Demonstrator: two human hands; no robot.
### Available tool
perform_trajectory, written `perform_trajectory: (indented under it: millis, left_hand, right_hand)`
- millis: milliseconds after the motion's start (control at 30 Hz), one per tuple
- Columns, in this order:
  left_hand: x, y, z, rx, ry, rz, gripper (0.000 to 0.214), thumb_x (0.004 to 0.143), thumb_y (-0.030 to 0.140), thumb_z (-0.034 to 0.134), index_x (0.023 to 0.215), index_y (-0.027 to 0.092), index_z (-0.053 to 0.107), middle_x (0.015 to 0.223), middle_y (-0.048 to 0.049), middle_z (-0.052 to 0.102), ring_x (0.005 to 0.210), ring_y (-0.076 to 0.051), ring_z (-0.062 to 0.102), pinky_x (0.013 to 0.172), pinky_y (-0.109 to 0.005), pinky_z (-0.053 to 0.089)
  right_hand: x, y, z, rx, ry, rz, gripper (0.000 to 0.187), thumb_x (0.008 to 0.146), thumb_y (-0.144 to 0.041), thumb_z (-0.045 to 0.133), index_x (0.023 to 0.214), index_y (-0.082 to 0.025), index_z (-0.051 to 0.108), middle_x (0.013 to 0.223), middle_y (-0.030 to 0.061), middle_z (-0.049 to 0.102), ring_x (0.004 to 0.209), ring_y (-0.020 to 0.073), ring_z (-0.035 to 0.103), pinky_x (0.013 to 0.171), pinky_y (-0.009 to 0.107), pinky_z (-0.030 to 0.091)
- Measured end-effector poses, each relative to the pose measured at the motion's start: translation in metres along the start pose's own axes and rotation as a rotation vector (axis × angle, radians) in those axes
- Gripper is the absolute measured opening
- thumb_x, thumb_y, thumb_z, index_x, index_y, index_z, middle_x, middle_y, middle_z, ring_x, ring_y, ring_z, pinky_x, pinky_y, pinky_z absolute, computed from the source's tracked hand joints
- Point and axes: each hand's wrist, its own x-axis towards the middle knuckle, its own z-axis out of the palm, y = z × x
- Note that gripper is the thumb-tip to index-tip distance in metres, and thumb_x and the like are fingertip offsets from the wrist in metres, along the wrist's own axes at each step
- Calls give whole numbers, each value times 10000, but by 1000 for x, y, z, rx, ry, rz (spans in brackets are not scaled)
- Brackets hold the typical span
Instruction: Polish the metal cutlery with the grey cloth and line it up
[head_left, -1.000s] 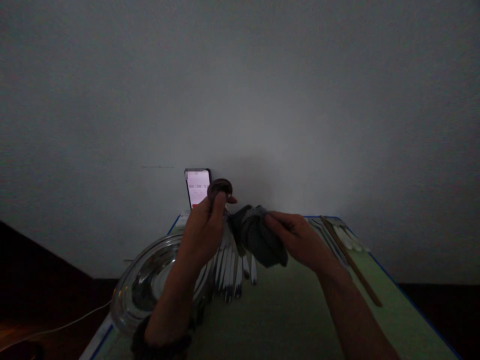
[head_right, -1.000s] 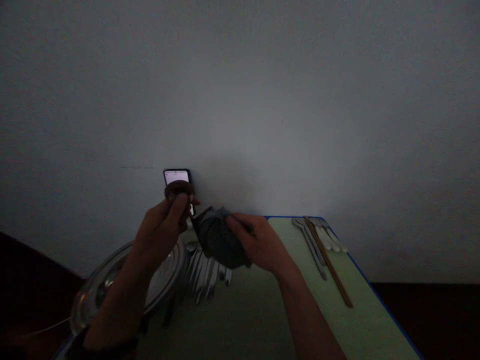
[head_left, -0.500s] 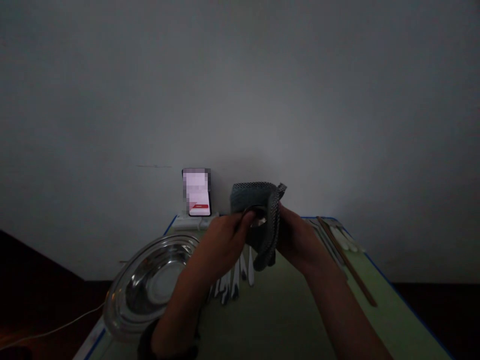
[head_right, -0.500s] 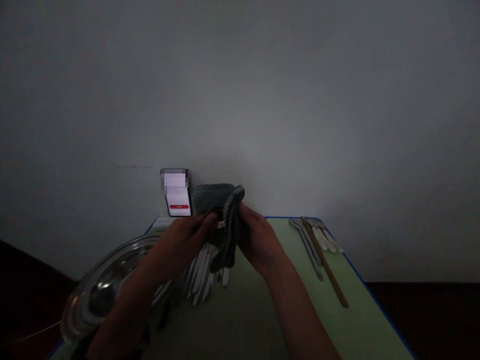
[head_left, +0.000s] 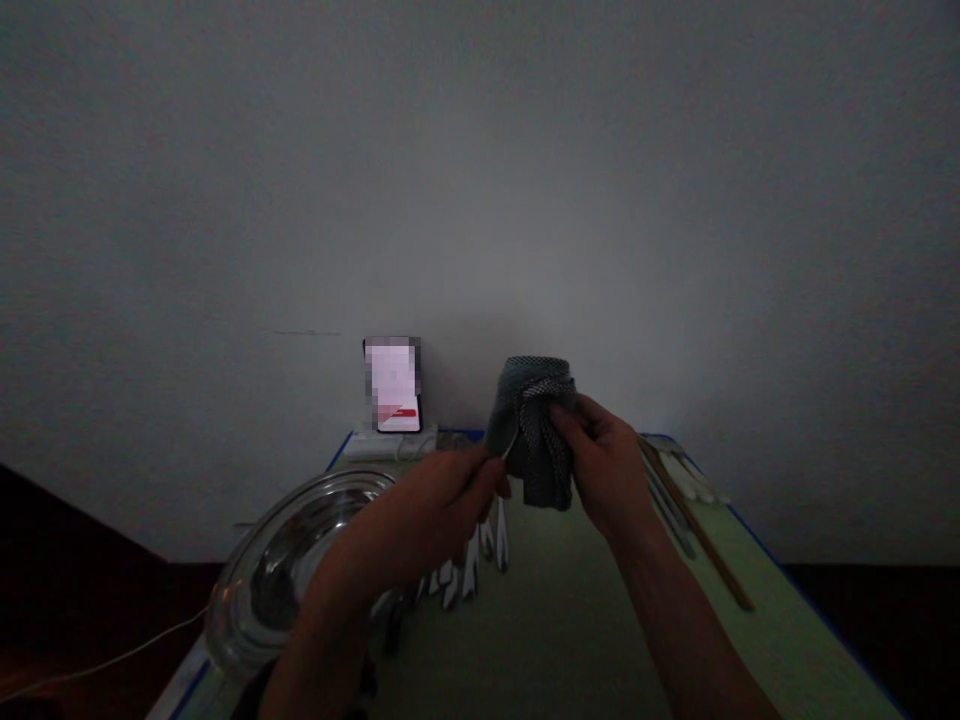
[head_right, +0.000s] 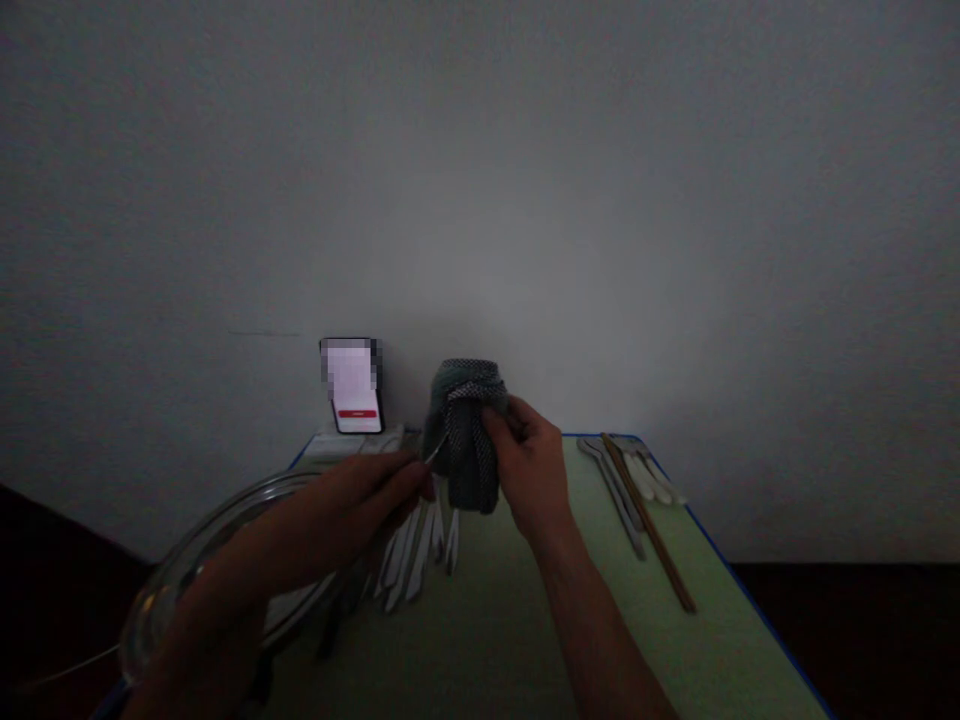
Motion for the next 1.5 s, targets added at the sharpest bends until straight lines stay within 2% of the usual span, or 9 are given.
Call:
perform_trajectory:
  millis: [67,200,300,667,833,1033,1200,1333,1500]
  left_hand:
    - [0,1,-3,-38,18,-1,350,892,380,325,701,200,557,541,29,499,468,-114,459,471,-222,353]
    - [0,4,-3,-47,42,12,332,879,367,352,655,200,531,540,27,498,484,-116,448,461,-216,343]
    - [1,5,1,-82,9,21,340,886,365,347,648,202,526,533,32,495,473,-110,440,454,-211,335]
    - [4,9,5,-145,-12,53,285,866,285,362,630,196,494,518,47,455,452,-93,395,417,-195,304]
    - [-4,1,-5,-52,-120,40,311,883,322,342,737,184,579,584,31,533,489,-95,457,464,-202,341]
    - [-14,-3,-17,142,-173,45,333,916,331,301,787,183,570,686,13,578,616,-120,538,562,-224,375]
    - [-8,-4,-1,185,-165,85,265,903,261,320,800,182,550,715,7,597,625,-122,544,575,-233,392]
    - [0,-9,9,207,-132,145,193,822,128,381,848,168,568,893,-47,630,819,-162,571,762,-279,424]
    - [3,-8,12,218,-56,137,197,851,156,361,889,158,554,874,-56,624,775,-161,567,719,-283,422]
  right_hand:
    - [1,0,-1,78,4,17,225,733,-311,641,936,-214,645,875,17,704,745,152,629,719,300,481]
    - [0,0,-6,274,-183,198,313,650,-235,719,946,-251,620,837,-8,703,749,148,635,750,309,485]
    - [-1,-2,-9,319,-240,247,218,639,-234,725,845,-208,657,811,13,703,760,155,636,783,315,474]
    - [-3,1,5,257,102,86,235,663,-350,709,829,-192,658,883,31,697,798,179,622,779,344,470]
    - [-7,1,11,306,60,24,206,730,-331,653,884,-194,645,939,50,690,878,194,618,823,360,469]
    - [-5,-3,11,476,71,97,219,666,-263,709,866,-185,660,891,36,706,856,185,633,825,357,491]
    - [-12,5,25,612,174,269,202,645,-311,729,782,-183,654,759,-15,694,678,133,632,717,295,527]
    - [-21,14,42,644,178,391,251,649,-376,715,759,-160,651,675,1,680,706,167,647,681,292,536]
    - [-18,15,39,683,187,334,264,691,-370,686,850,-160,666,833,20,707,792,158,651,776,299,524]
